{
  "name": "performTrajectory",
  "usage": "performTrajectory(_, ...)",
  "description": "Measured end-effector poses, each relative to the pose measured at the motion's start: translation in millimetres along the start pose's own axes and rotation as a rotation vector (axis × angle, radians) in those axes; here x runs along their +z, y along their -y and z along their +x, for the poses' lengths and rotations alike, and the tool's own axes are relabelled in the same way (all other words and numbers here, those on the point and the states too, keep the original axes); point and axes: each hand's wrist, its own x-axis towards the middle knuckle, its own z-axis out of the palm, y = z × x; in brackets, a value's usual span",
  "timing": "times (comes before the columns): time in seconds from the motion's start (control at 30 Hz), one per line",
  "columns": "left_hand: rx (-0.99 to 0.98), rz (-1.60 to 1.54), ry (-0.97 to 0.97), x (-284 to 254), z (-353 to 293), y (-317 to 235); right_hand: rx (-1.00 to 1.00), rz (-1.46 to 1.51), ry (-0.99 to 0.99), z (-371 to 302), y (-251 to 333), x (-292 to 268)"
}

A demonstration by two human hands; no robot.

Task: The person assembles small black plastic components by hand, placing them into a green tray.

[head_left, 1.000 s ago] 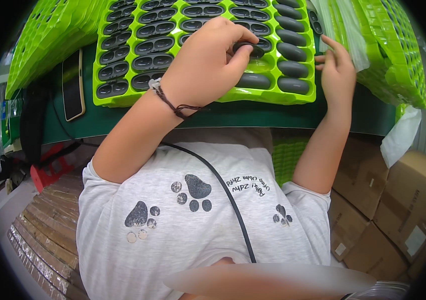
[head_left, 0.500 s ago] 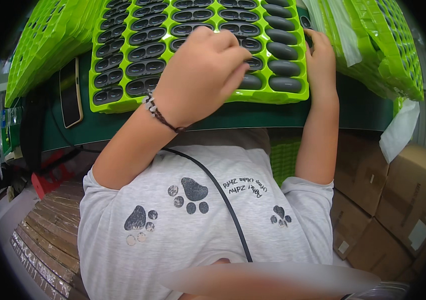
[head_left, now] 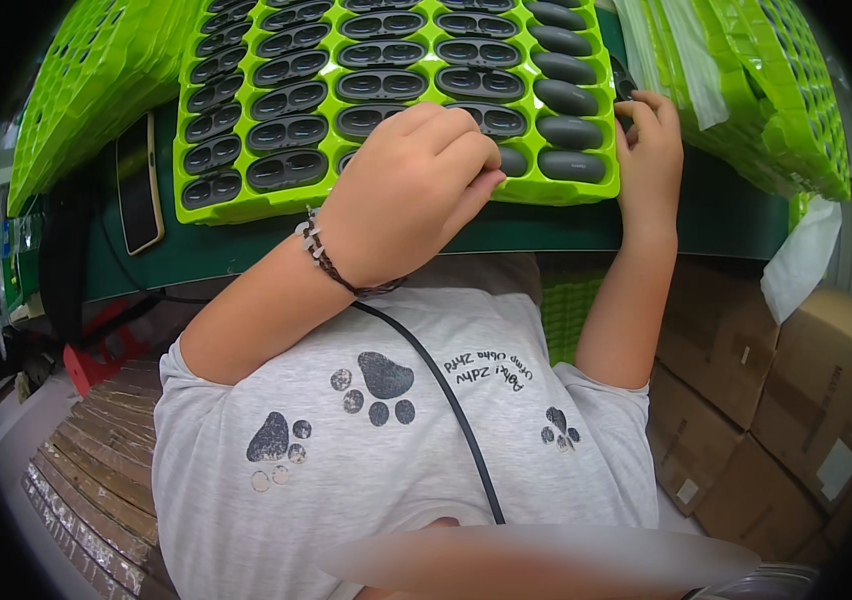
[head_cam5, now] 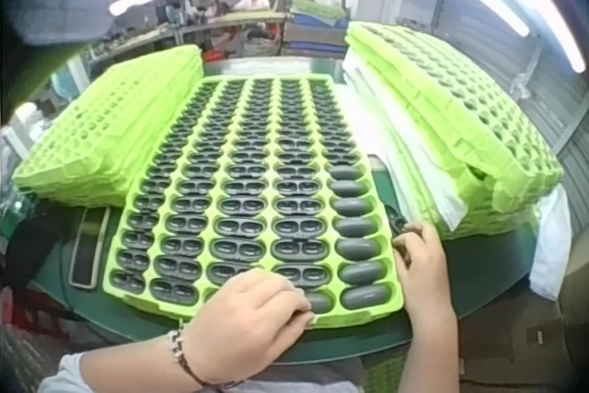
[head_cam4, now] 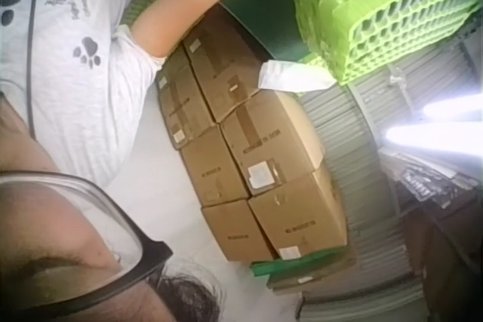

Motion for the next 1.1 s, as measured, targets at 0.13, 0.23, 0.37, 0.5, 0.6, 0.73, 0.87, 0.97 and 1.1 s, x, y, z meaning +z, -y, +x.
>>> performTrajectory(0.13, -0.047, 0.022, -0.074, 3.1, -4.1, -2.1, -0.002, 0.055, 0.014, -12.2, 0.0, -6.7)
performTrajectory(0.23, -0.038, 0.034, -0.006, -0.9, -4.7, -3.2, 0.013, 0.072, 0.047, -23.4, -2.6, -17.0)
performTrajectory(0.37, -0.087, -0.036, 0.004, 1.1, -0.8, -4.3, 0.123, 0.11, 0.054, -36.6, -0.7, -28.1)
performTrajectory(0.5, -0.072, -0.043, -0.019, 0.3, 0.7, -3.5, 0.219, 0.123, 0.039, -43.3, -3.9, -32.4)
performTrajectory(0.6, 0.039, -0.182, -0.06, -4.9, 3.6, -4.5, 0.216, 0.193, -0.029, -47.9, -16.9, -26.9)
performTrajectory(0.73, -0.147, -0.727, -0.092, -8.8, -2.3, -6.1, 0.368, 0.858, -0.135, -52.3, -12.6, -29.4)
performTrajectory(0.87, -0.357, -1.306, -0.109, -7.8, -2.4, -10.7, 0.393, 1.622, 0.041, -54.0, 7.7, -32.5)
performTrajectory(0.97, -0.406, -1.7, 0.002, -3.2, -5.9, -3.8, 0.394, 2.009, 0.209, -60.6, 21.9, -19.4)
performTrajectory(1.1, -0.505, -1.425, -0.029, -7.3, -0.4, -25.1, 0.47, 2.064, 0.369, -55.2, 51.4, -20.5)
